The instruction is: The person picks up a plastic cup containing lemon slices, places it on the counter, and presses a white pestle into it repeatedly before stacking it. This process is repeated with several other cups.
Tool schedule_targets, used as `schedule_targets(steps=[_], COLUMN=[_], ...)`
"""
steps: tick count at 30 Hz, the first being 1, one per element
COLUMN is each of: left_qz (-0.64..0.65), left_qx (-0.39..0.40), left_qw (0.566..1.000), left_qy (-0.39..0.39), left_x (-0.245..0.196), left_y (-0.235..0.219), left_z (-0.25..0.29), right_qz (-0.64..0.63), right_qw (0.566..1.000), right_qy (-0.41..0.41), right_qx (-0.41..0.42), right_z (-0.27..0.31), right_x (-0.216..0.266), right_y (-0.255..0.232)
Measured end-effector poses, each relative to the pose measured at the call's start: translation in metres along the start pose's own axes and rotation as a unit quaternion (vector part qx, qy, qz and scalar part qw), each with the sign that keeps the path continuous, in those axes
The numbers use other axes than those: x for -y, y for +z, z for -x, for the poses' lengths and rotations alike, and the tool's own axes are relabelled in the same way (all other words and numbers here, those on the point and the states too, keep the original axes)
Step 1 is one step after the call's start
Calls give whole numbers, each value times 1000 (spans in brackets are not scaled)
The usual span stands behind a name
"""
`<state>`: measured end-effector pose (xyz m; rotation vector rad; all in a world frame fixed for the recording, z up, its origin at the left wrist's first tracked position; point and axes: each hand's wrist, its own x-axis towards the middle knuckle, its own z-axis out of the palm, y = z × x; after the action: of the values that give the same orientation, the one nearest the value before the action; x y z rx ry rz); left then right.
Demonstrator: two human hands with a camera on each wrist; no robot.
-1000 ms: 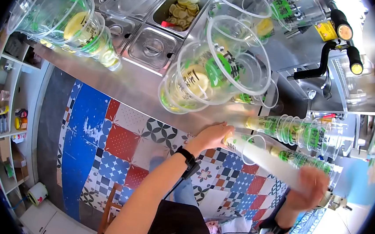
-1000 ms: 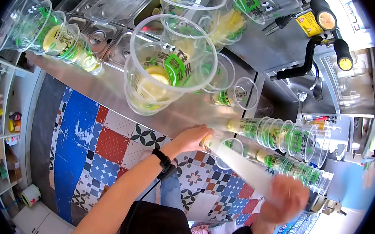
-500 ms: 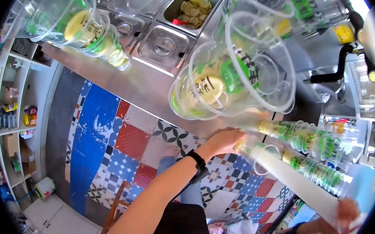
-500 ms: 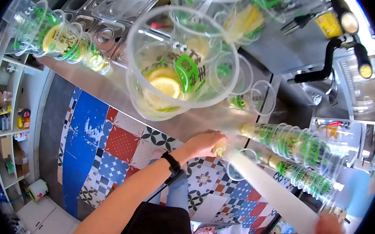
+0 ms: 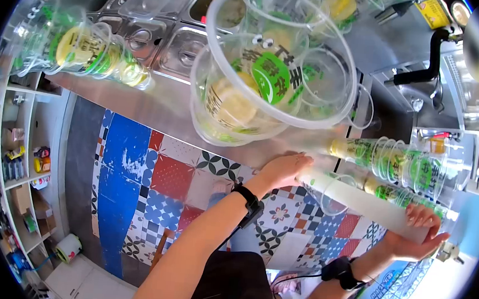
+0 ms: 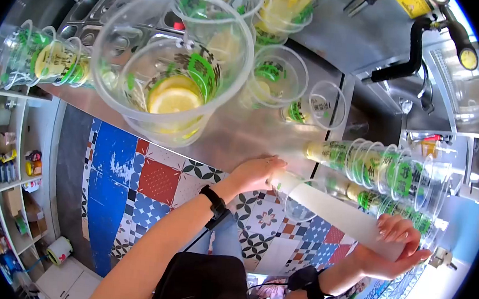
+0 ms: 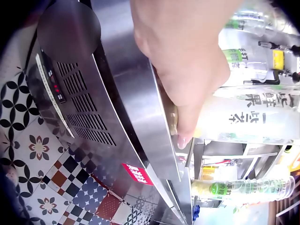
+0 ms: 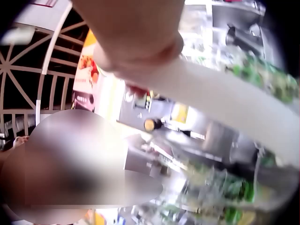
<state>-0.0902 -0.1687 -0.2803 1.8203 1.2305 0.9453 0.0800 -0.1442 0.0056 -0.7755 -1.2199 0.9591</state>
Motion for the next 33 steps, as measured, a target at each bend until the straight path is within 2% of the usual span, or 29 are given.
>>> schedule_targets(steps=[3,4,6,8,9,10,11,12,13,16,17,18,19,20,21,22,23,24,25,27,28,29,30,31,32,33], left_qz=[9,13,7,-10,-27,-43,-46,-48,-58,-45,-31,-18,-5,-57,-52,-50,-53,-43,-53,-51,-63,-69,-72,-72,-66,-51], left_qx=[1,-10,-13,-28,-46,-65,-66,-64,-72,-69,-55,-48,-38,-32,-41,-51,-66,-73,-84,-96,-104,-108,-105,-94,-79,-76], left_qw=[1000,1000,1000,999,999,997,997,996,995,997,998,999,999,998,998,997,996,996,995,993,992,992,992,993,994,995], left_qy=[1,-17,-21,-12,5,23,21,23,28,8,9,10,4,-16,-15,-9,1,10,18,34,15,23,24,22,28,26], left_x=[-6,-7,-3,-1,-7,-9,-8,-10,-10,-12,-15,-13,-9,-18,-18,-19,-19,-12,-6,-10,-8,-6,-8,-10,-8,-8], left_y=[-7,-3,5,6,-2,-6,-3,-2,-4,-4,-3,-3,-3,-9,-5,-5,-7,-2,-5,2,4,0,-5,-5,-3,4], left_z=[0,2,-2,3,1,-2,0,1,-2,0,-2,-4,-3,-2,0,0,-3,-3,-5,-2,-2,-7,-6,1,3,8], right_qz=[-27,-17,-11,179,358,402,284,96,26,24,32,70,239,536,533,305,32,33,14,-23,41,98,239,373,494,415], right_qw=[997,998,996,973,909,886,943,992,997,996,997,996,963,780,781,926,993,986,980,956,996,985,951,884,782,846], right_qy=[39,67,27,-87,-182,-224,-167,-77,-35,21,21,-18,-129,-323,-322,-204,-95,-62,-41,45,-11,-64,-179,-283,-378,-326], right_qx=[55,8,89,120,110,56,35,33,56,82,74,44,-6,7,48,85,64,151,195,288,80,-130,-75,-19,38,76], right_z=[-11,-11,-11,2,4,7,10,13,7,-10,-13,-11,-6,1,8,18,28,25,25,4,0,-2,-11,-14,-13,-8], right_x=[2,7,46,55,50,41,25,6,-4,5,17,38,55,51,46,16,-13,-8,-9,4,28,45,36,27,22,13], right_y=[-4,-1,-1,-16,-29,-38,-31,-17,-12,-10,-14,-26,-41,-44,-31,-1,29,43,57,47,25,2,-4,-10,-11,-8])
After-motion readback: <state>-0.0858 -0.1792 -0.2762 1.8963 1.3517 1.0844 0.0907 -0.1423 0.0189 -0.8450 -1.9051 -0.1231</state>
